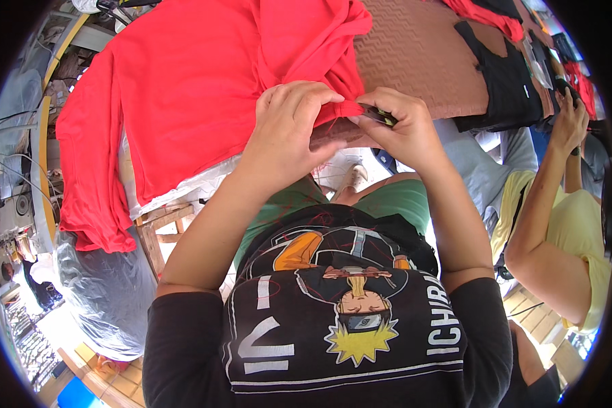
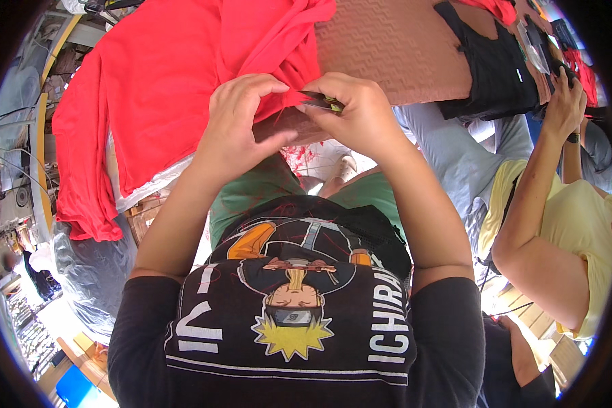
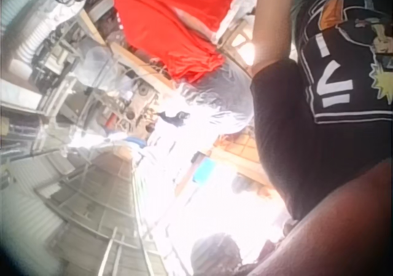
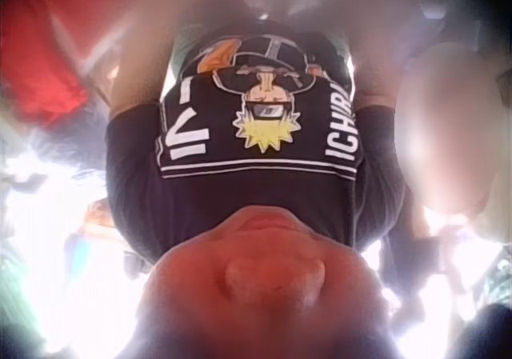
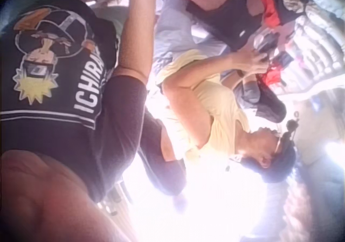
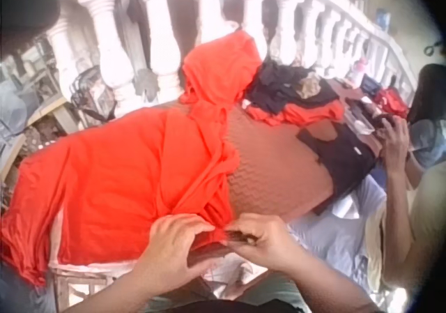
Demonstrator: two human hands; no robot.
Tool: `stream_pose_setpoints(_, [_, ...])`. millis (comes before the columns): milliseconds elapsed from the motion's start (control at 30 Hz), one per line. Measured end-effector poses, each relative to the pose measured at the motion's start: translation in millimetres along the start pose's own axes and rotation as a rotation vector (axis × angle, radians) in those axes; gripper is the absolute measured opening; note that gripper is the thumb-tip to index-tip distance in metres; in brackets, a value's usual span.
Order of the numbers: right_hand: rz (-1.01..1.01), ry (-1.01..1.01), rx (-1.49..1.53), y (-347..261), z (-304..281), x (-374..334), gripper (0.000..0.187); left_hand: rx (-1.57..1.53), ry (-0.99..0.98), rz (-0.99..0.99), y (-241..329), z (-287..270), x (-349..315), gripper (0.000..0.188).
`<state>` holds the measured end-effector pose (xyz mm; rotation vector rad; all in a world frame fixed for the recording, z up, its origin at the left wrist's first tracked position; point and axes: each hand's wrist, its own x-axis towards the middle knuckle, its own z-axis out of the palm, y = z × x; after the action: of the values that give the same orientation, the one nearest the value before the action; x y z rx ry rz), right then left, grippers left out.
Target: The person uses small shears to cut and remove tags and labels from red and black t-shirts laid out on a table.
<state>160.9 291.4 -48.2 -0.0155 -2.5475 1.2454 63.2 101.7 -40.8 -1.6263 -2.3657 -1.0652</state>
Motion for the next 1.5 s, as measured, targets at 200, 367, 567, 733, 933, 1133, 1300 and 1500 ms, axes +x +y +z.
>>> stream_pose_setpoints(200, [0.1,-0.093,0.16,-11,-16,0,0.02,-0.246,-0.049,-0.179,-1,-13,11,0.017])
stream_pose_setpoints(367, [0.082,-0.091,-0.001,-36,-32,2,0.028,-0.469,-0.178,-0.357,3,-23,12,0.019])
stream_pose_setpoints(567, [-0.079,-0.115,-0.009,-34,-39,5,0.024,-0.519,-0.189,-0.307,3,-26,13,0.018])
stream_pose_setpoints(733, [-0.24,-0.089,-0.084,-29,-36,10,0.021,-0.5,-0.206,-0.302,3,-27,14,0.018])
stream_pose_setpoints(933, [-0.237,-0.14,-0.109,-31,-35,11,0.021,-0.494,-0.212,-0.307,1,-26,12,0.018])
stream_pose_setpoints(1133, [-0.269,-0.074,-0.114,-27,-32,11,0.017,-0.52,-0.212,-0.313,2,-25,12,0.019])
stream_pose_setpoints(1300, [-0.273,-0.132,-0.142,-28,-33,12,0.018,-0.474,-0.225,-0.288,-1,-23,10,0.02])
stream_pose_setpoints(1500, [-0.296,-0.188,-0.182,-30,-35,14,0.017,-0.487,-0.254,-0.302,-2,-24,10,0.02])
